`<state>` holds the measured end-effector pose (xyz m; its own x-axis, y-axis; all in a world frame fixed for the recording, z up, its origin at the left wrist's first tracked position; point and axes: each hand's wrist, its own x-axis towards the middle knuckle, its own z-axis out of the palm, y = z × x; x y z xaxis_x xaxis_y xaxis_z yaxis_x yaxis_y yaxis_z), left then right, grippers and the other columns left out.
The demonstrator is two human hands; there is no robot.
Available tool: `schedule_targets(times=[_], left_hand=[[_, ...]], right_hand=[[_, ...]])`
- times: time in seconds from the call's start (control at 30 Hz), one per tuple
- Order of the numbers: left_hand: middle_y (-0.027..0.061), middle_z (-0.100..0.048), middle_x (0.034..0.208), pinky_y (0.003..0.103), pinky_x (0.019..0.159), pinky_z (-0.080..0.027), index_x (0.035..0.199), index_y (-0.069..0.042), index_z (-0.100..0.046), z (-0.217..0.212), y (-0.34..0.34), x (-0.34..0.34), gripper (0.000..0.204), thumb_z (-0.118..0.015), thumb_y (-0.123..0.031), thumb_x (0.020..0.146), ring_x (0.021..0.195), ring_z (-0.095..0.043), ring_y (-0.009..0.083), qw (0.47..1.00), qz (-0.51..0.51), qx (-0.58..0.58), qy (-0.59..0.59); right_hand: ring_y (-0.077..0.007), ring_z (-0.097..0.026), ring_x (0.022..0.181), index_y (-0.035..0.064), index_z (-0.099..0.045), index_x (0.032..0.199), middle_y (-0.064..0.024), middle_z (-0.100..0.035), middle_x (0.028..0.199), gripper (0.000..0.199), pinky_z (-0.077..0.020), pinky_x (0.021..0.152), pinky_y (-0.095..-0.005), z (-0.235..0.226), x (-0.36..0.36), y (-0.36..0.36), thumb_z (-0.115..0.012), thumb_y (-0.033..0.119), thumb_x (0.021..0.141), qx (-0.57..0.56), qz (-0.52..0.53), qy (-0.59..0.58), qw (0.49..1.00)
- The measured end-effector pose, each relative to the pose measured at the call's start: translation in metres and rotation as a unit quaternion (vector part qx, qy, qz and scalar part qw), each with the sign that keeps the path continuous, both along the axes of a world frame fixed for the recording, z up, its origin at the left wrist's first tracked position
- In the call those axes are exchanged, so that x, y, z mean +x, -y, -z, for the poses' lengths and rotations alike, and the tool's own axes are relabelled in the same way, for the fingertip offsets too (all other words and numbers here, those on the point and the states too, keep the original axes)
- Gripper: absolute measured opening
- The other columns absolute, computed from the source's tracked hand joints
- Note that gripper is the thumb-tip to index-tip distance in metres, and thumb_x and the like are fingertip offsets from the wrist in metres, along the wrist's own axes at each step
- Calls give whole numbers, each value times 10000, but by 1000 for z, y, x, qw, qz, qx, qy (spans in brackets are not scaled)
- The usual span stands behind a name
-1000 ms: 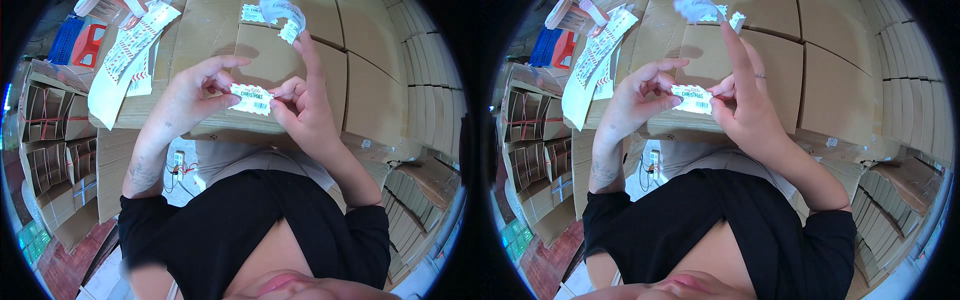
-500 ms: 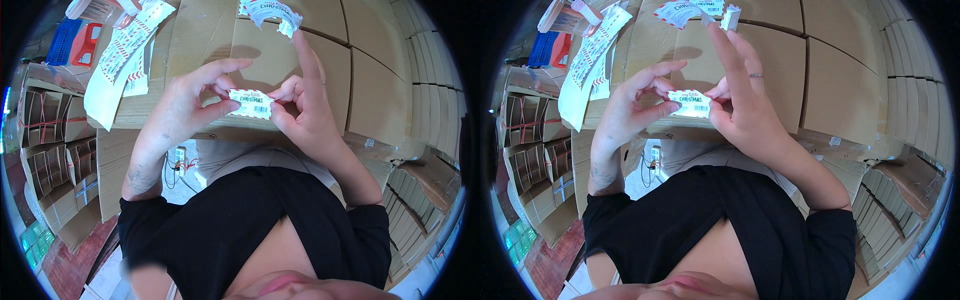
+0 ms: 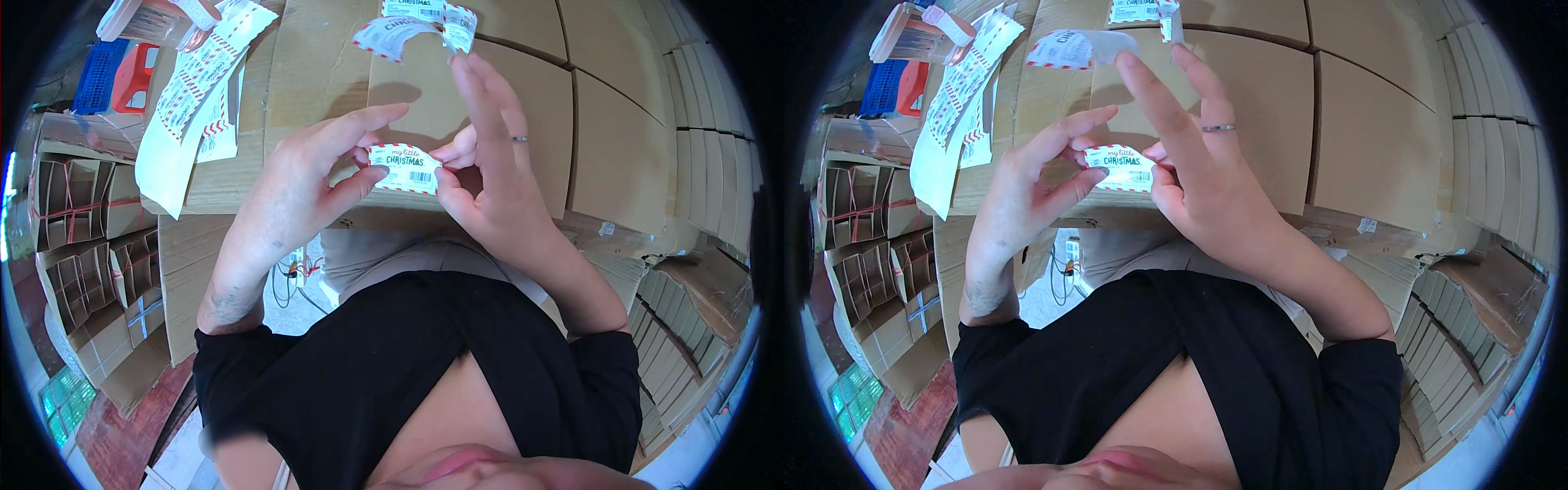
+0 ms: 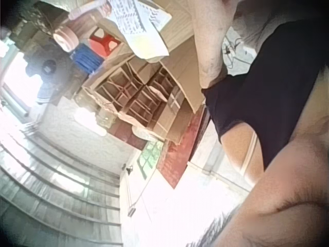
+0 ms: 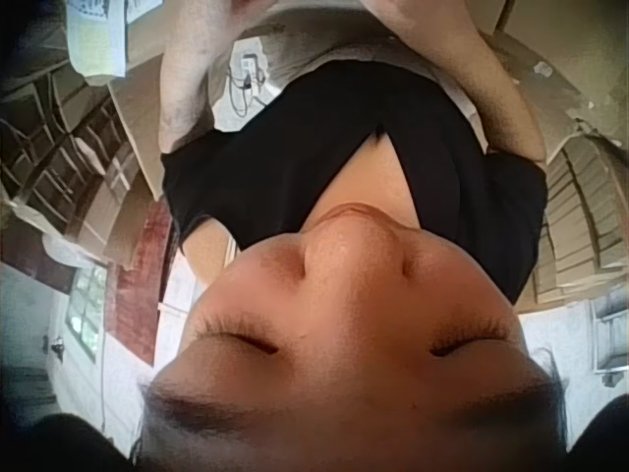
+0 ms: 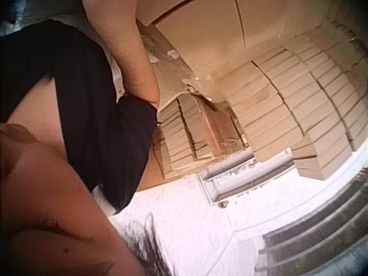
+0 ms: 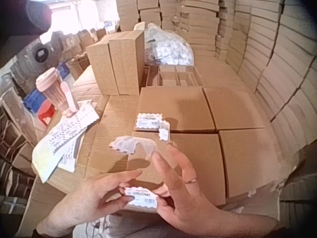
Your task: Manually applying adhesive labels to the tops of small cardboard shipping boxes.
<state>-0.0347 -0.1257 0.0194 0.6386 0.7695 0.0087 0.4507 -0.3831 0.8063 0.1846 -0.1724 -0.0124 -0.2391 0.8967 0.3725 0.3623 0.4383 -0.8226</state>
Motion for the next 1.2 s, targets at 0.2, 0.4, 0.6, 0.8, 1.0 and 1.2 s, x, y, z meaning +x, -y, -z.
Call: schedule_targets(times=[0.2,0.4,0.6,0.8,1.0,1.2], left_hand=[[88,-677,973,358,860,-510,1376,-156,-546,2,6,1,611,-690,9,806,883,-654,221,998,-13,50,-29],[70,-673,998,313,833,-538,1336,-86,-590,0,9,2,590,-745,28,778,884,-619,167,997,-23,52,-45],[51,-667,977,328,819,-487,1320,-120,-599,5,10,-2,552,-732,-18,794,883,-628,176,995,-10,83,-48],[32,-642,1034,330,821,-409,1306,-166,-607,-1,25,3,525,-701,-51,802,924,-614,158,957,11,249,-150],[61,-616,1207,361,900,-435,1301,-114,-611,3,22,-2,485,-689,-136,823,1077,-608,178,902,-35,386,-189],[99,-464,1494,472,1182,-261,1361,-92,-567,19,21,18,565,-454,-486,972,1410,-401,256,919,145,310,-196]], right_hand=[[-155,-634,895,89,-218,1551,-243,-211,1537,946,-566,803,-275,-1,-1,2,-585,-198,728,9,12,28,1000],[-161,-634,943,88,-236,1546,-238,-250,1523,924,-568,808,-276,0,-1,2,-578,-195,735,8,13,16,1000],[-203,-614,1003,99,-290,1529,-229,-241,1525,889,-561,802,-274,4,-1,3,-583,-186,739,10,10,45,999],[-253,-561,1060,99,-246,1539,-223,-164,1558,942,-495,794,-335,11,2,0,-628,-152,715,188,50,190,962],[-278,-481,1196,92,-36,1571,-208,-197,1561,1016,-398,960,-395,1,10,1,-630,-31,756,48,54,84,994],[-232,-481,1213,72,-10,1565,-194,-392,1479,965,-376,955,-356,2,14,-1,-588,-21,797,-7,46,-56,997]])
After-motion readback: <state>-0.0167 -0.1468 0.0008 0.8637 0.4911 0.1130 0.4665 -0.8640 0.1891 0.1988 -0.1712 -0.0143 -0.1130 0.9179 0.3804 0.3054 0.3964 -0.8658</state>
